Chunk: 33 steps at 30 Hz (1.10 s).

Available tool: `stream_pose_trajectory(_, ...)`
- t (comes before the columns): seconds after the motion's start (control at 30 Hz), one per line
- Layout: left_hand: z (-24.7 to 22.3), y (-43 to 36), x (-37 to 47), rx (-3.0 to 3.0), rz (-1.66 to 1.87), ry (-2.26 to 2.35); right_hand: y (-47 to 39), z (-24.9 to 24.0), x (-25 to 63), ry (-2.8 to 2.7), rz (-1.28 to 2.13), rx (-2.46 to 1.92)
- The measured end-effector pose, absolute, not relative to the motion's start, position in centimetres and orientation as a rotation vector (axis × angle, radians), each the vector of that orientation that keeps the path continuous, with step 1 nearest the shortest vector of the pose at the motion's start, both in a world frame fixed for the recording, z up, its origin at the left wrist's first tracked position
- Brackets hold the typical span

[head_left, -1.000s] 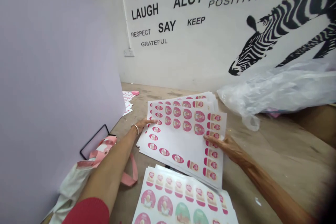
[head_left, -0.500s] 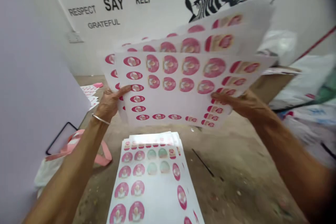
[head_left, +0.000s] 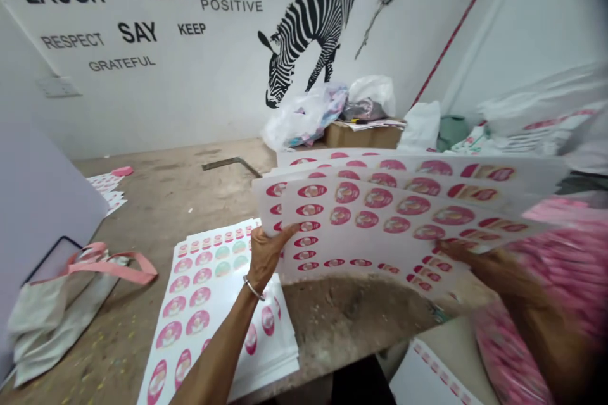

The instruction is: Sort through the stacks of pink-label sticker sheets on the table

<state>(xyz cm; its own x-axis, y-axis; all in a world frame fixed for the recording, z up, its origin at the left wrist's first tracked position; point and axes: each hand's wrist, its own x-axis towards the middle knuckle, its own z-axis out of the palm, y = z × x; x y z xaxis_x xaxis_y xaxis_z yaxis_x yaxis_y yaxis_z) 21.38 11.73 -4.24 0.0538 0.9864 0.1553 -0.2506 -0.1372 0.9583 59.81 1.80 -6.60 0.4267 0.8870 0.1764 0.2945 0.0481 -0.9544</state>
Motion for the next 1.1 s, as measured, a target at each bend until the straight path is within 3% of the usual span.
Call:
stream_pose_trajectory(0.23,-6.1,8.1,21.5,1.231,1.292,0.994,0.0,-8.9,60.8,-1.069,0.861,-1.356)
stream_pose_trajectory(0.5,-3.4,7.6,23.1,1.16,1.368,0.953,-0.4,-8.8,59.5,-0.934,0.665,-1.329)
stream_pose_trajectory(0.77,-3.9,8.7,23.5,1.129,1.467,0.857,0.5,-7.4,58.0,-0.921,0.6,-1.24)
stream_pose_trajectory(1.1,-4.8,8.3,24.2,1.218,1.292,0.891,1.8,-6.7,57.7,-0.834,0.435,-1.374)
